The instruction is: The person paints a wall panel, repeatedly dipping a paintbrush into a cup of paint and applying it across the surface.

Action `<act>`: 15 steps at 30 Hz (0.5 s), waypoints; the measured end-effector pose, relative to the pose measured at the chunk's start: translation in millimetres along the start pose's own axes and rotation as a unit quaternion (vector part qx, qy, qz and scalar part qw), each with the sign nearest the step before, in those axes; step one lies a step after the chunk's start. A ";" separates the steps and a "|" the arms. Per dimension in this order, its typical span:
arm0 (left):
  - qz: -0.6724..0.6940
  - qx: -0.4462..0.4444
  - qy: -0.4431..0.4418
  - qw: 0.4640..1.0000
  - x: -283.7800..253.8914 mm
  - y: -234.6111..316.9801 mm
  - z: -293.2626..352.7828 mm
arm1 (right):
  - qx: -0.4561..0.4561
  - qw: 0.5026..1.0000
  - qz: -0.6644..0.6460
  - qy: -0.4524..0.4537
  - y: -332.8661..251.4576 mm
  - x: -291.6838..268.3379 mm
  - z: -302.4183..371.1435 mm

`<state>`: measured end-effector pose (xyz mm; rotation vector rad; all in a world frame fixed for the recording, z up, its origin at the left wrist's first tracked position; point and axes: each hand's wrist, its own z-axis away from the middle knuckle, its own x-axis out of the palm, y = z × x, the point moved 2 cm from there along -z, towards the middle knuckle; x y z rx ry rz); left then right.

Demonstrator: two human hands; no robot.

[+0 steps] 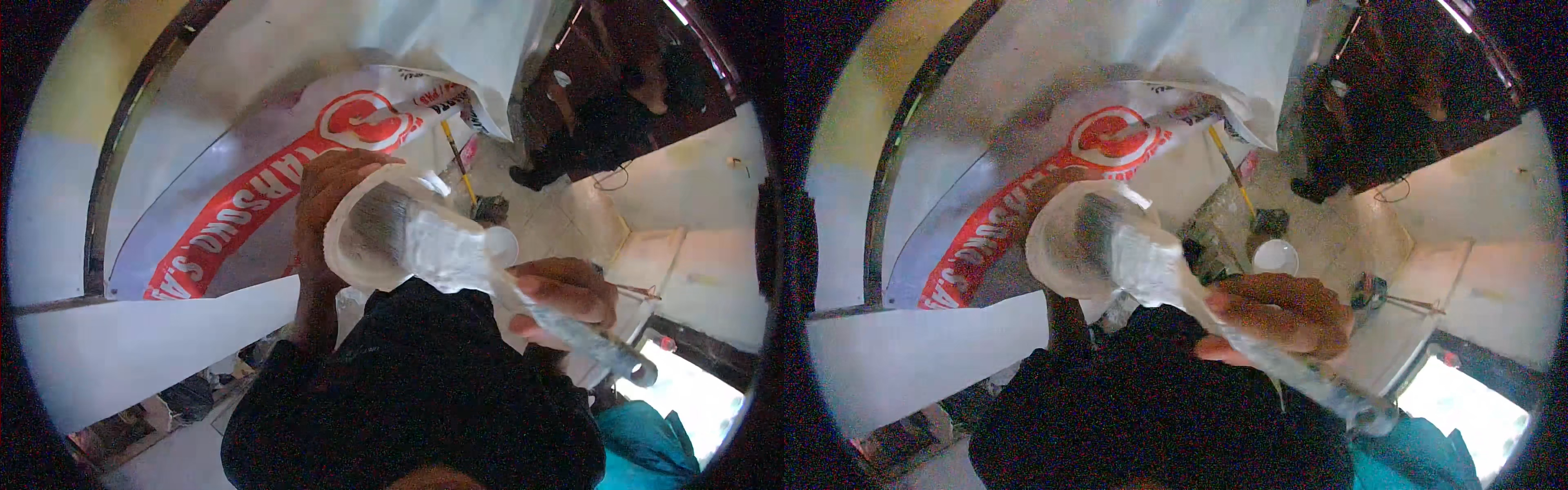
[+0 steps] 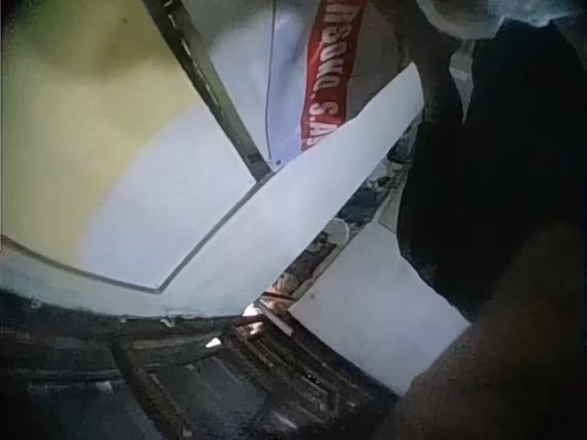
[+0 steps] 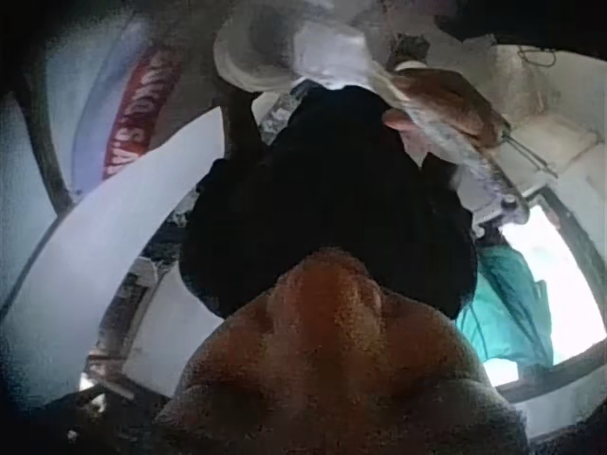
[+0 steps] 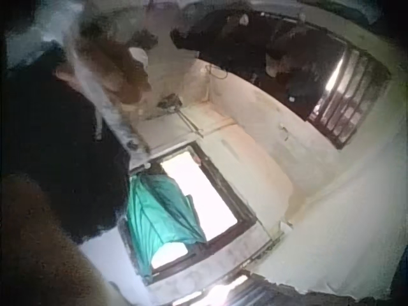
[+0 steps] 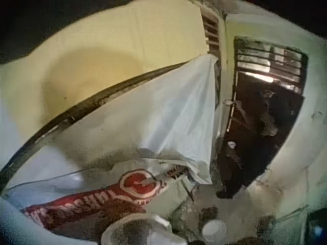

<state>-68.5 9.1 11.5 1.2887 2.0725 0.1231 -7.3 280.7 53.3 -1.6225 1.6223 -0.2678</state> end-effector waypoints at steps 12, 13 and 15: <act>-0.013 -0.197 0.039 0.980 -38.4 0.9 7.7 | 0.234 0.937 -0.144 0.214 39.9 20.6 19.4; -0.015 -0.224 0.046 0.973 -46.5 3.9 9.9 | 0.253 0.928 -0.164 0.221 37.5 26.2 10.3; -0.011 -0.274 0.058 0.960 -59.6 6.0 13.5 | 0.313 0.883 -0.295 0.189 39.8 34.6 3.3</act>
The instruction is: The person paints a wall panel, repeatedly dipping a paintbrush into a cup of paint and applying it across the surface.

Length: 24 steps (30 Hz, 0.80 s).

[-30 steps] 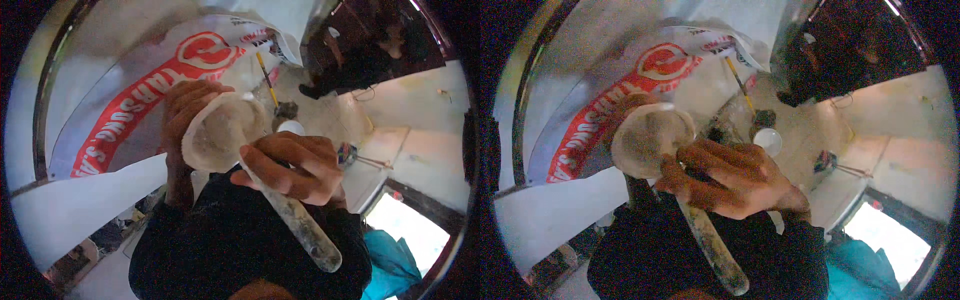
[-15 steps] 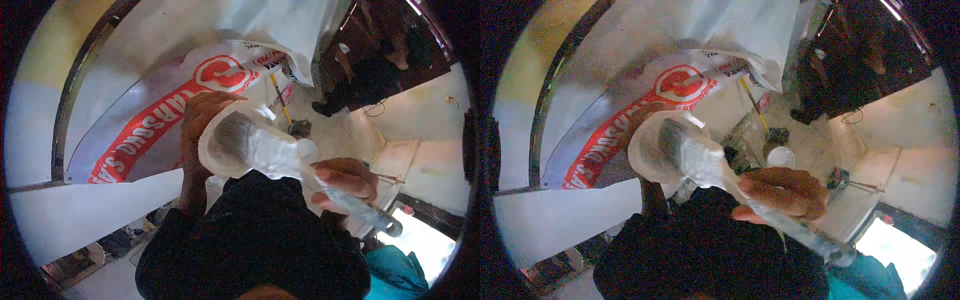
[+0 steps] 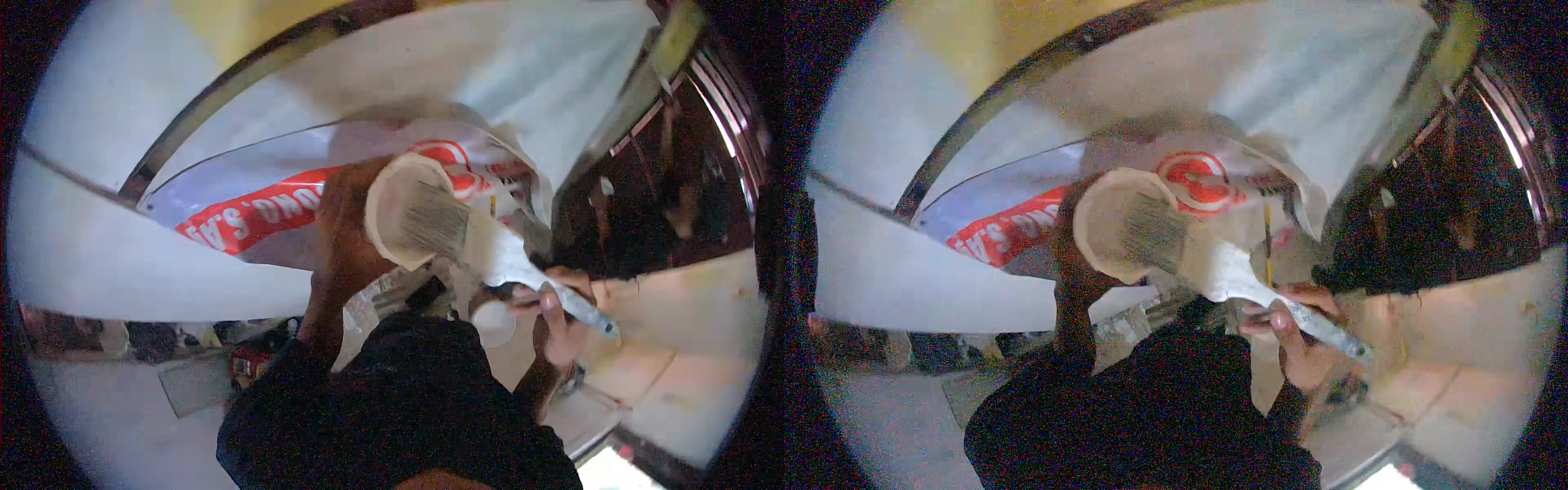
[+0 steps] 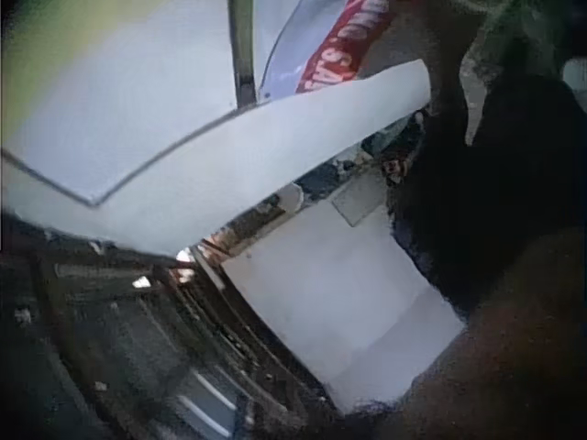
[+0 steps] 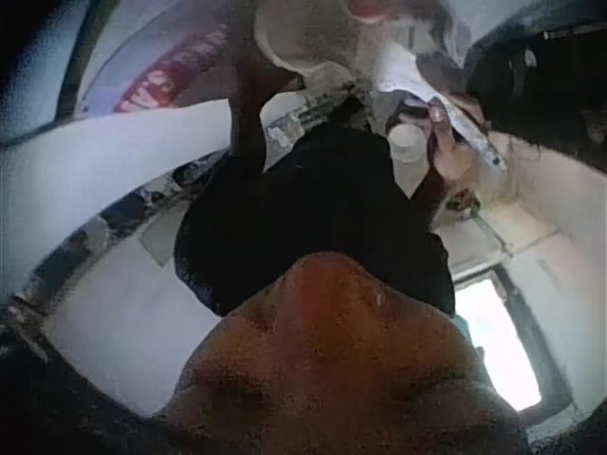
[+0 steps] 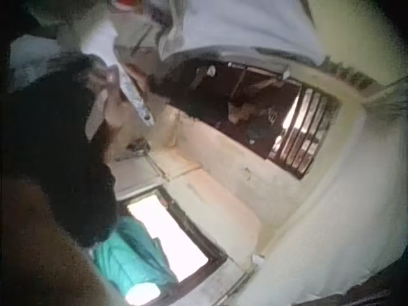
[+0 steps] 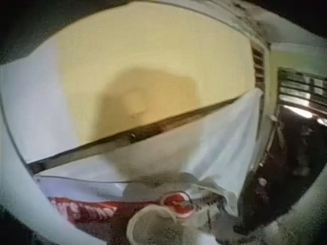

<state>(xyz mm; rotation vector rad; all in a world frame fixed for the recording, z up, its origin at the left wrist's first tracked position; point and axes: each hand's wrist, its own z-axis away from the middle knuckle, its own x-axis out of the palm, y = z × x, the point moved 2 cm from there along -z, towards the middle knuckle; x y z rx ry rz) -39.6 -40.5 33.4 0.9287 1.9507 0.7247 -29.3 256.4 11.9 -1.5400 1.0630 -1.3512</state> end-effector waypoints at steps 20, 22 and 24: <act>-0.067 -0.093 0.190 0.975 -88.8 19.8 28.9 | -0.129 0.955 0.048 -0.264 -3.8 116.7 -106.6; -0.067 -0.067 0.166 0.982 -96.9 30.6 17.4 | -0.160 0.951 0.049 -0.259 -17.8 124.1 -112.4; -0.056 -0.065 0.177 0.980 -106.3 23.0 5.8 | -0.184 0.945 0.042 -0.265 -27.9 146.7 -129.9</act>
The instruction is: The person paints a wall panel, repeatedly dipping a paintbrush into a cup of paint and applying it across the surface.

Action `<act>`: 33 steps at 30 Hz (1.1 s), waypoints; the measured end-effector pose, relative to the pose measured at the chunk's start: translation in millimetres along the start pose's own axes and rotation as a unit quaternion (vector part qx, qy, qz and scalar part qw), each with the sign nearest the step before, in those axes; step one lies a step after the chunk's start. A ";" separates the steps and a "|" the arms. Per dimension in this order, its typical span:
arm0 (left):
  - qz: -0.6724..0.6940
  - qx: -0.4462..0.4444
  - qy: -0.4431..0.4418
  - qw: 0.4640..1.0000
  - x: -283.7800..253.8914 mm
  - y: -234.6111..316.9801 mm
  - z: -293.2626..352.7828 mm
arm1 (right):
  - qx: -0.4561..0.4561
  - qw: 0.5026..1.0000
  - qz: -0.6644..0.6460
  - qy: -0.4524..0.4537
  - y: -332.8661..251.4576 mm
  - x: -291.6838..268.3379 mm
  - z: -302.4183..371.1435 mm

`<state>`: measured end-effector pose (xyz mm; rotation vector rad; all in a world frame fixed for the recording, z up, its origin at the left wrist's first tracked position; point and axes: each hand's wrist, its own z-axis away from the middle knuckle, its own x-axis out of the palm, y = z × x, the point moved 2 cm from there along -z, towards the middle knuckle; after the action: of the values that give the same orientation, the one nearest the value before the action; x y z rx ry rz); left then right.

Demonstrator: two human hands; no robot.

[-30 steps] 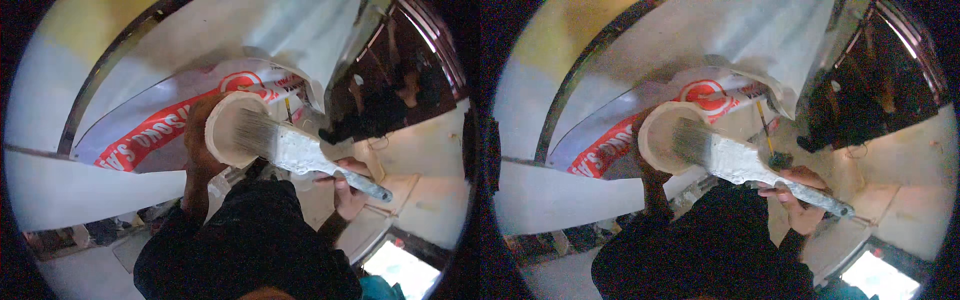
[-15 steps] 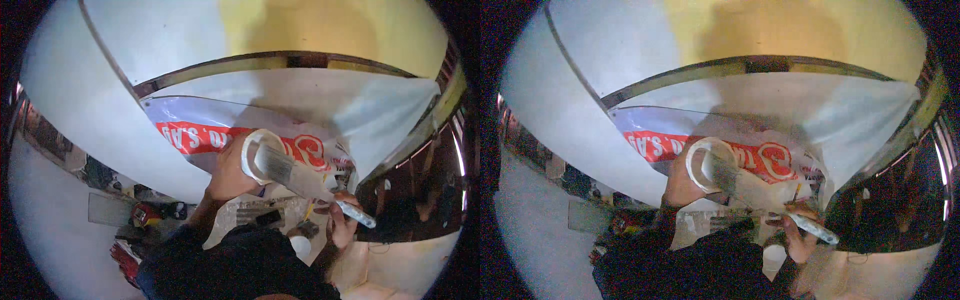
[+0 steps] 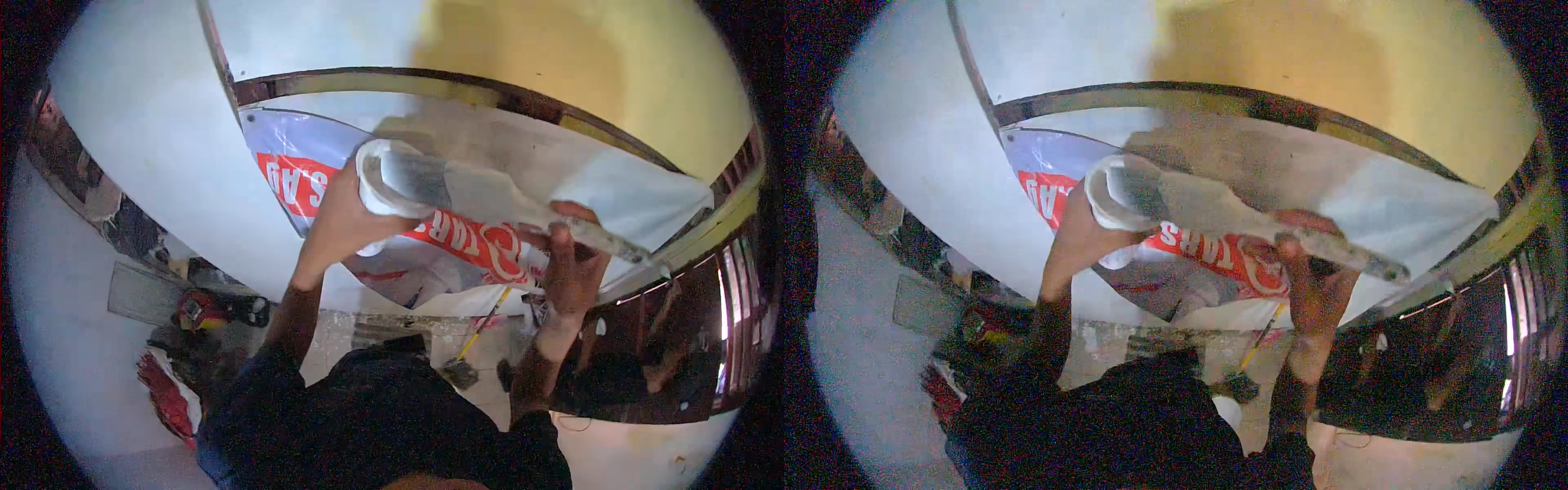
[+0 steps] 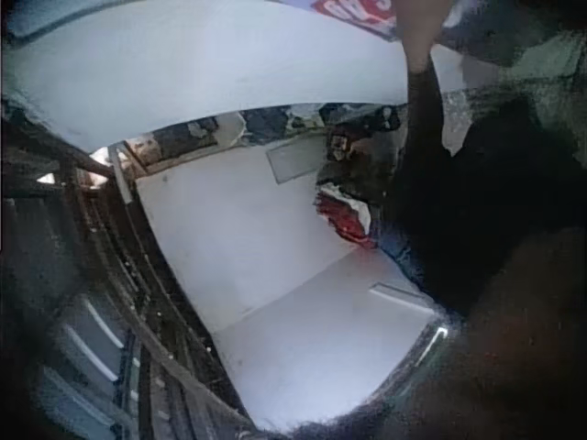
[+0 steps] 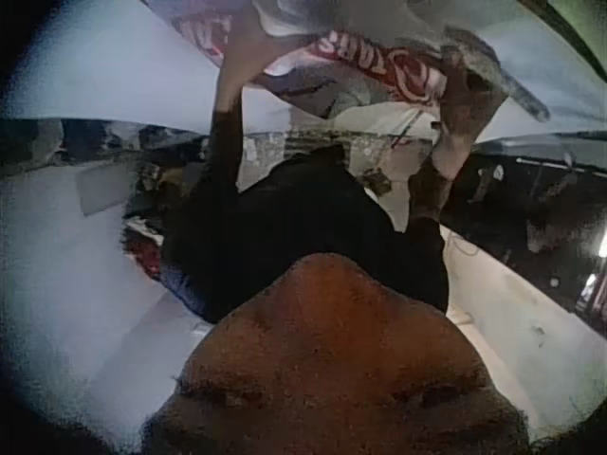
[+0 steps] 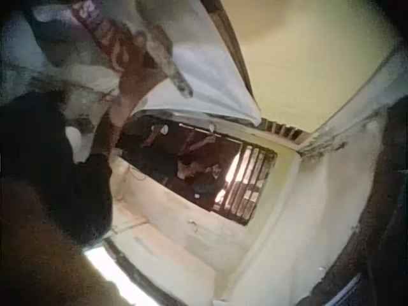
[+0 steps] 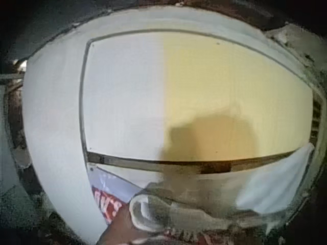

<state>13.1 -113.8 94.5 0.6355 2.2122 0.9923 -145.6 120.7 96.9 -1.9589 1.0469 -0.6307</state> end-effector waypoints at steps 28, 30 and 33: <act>0.176 -0.018 0.079 0.981 -34.1 -47.6 -86.2 | -0.141 0.964 0.201 -0.106 -65.7 81.8 -187.0; 0.188 -0.003 0.079 0.979 -36.2 -50.4 -88.6 | -0.220 0.932 0.286 -0.043 -78.8 91.0 -190.7; 0.190 0.011 0.094 0.977 -37.1 -56.5 -88.3 | -0.182 0.963 0.167 -0.111 -82.2 101.3 -189.9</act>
<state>-33.1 -213.8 109.2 1.0408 2.3160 1.2652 -192.8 -17.8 274.9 -2.0308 1.3804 -0.0289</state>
